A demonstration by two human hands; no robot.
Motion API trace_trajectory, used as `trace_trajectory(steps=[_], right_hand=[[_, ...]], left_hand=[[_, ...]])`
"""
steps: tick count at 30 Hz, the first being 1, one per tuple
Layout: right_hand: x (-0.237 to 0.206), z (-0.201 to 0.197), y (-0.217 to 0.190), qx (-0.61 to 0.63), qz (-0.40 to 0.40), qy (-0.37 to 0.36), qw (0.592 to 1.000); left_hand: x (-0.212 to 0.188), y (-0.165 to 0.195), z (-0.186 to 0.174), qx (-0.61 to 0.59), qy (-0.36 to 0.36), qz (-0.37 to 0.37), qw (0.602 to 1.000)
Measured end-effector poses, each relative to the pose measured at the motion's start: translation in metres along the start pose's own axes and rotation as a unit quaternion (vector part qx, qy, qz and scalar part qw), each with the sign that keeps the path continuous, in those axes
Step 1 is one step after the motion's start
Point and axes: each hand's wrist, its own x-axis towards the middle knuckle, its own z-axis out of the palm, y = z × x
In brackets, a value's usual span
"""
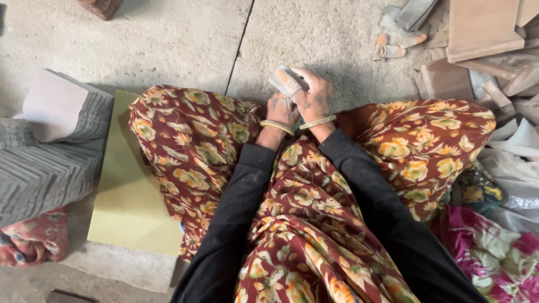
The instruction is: The person sits on the floor of a tile workshop and rubs a sanding block over the edges of small clay tile pieces, working one piece at a time and setting finished pieces aside among large piles of similar tiles on the floor.
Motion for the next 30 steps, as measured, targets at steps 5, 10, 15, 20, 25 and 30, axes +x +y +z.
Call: trace_trajectory(steps=[5,10,15,20,25,30], right_hand=[[0.012,-0.004,0.022,-0.029,0.029,0.047,0.998],[0.009,-0.008,0.026,-0.104,-0.102,0.076,0.986],[0.0,-0.008,0.021,-0.099,-0.062,0.039,0.992],[0.012,-0.005,0.028,-0.046,-0.052,0.02,0.997],[0.009,0.002,0.035,-0.114,0.032,0.014,0.993],[0.0,0.008,0.036,-0.1,-0.061,0.029,0.993]], left_hand=[[0.003,0.007,-0.004,0.024,-0.049,-0.055,0.997],[0.009,0.006,-0.007,-0.007,-0.105,-0.115,0.988],[0.01,-0.01,-0.012,0.034,-0.066,-0.049,0.996],[0.017,-0.016,-0.015,0.014,-0.114,-0.029,0.993],[0.022,-0.014,-0.022,0.054,-0.164,-0.069,0.983],[0.034,-0.027,-0.027,0.032,-0.204,-0.074,0.976]])
